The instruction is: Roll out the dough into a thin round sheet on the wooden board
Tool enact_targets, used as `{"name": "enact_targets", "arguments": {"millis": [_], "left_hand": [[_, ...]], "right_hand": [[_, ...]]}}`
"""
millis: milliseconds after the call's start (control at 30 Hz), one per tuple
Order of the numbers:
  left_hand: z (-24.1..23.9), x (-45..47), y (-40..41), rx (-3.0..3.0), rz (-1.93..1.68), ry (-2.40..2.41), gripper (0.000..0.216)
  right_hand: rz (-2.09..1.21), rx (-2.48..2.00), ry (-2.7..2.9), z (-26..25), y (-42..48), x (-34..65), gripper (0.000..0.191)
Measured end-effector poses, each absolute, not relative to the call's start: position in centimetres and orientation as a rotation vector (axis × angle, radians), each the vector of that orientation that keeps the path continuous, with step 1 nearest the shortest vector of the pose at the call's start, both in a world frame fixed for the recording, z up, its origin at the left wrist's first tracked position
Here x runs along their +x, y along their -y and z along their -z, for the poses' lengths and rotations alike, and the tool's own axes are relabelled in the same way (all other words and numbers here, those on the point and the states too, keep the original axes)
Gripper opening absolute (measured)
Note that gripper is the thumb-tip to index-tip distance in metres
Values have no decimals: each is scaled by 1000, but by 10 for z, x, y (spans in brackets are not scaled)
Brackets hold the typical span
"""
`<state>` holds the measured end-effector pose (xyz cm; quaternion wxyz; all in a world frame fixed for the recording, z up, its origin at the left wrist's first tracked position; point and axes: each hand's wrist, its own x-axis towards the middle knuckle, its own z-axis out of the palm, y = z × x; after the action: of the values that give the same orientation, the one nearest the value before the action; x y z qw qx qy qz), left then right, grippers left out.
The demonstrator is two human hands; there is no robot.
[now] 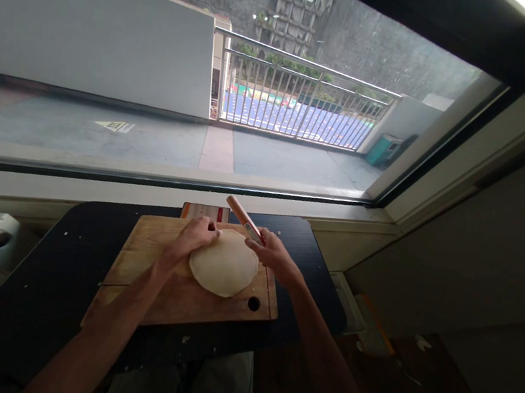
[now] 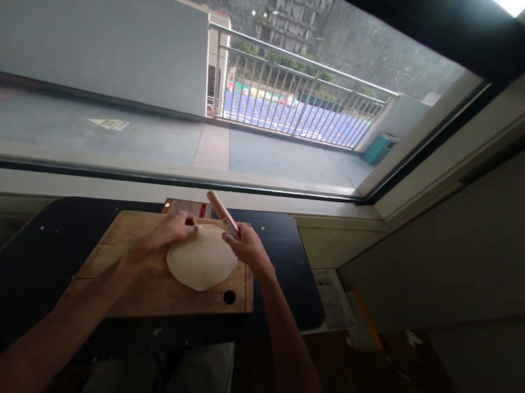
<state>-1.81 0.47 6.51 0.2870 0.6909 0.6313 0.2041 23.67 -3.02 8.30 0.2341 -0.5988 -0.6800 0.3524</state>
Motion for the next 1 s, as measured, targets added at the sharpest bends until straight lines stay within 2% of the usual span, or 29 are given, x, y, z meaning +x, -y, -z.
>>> {"name": "enact_targets", "arguments": {"millis": [233, 333, 467, 667, 767, 1000], "left_hand": [[-43, -97, 28, 1815, -349, -1934, 22], [-43, -131, 43, 1766, -263, -2043, 33], [-51, -152, 50, 1702, -428, -2308, 44], [-28, -114, 63, 2244, -696, -1983, 38], [-8, -98, 68, 2295, -770, -1967, 34], [13, -103, 49, 2375, -858, -1897, 56]], "right_hand": [[-618, -1677, 2212, -85, 43, 220, 19], [-531, -1625, 2403, -84, 54, 206, 20], [-410, -1475, 2637, -77, 70, 183, 31], [-254, -1388, 2748, -56, 94, 154, 49], [-211, -1428, 2698, -48, 100, 155, 50], [-100, -1824, 2316, -35, 92, 174, 60]]}}
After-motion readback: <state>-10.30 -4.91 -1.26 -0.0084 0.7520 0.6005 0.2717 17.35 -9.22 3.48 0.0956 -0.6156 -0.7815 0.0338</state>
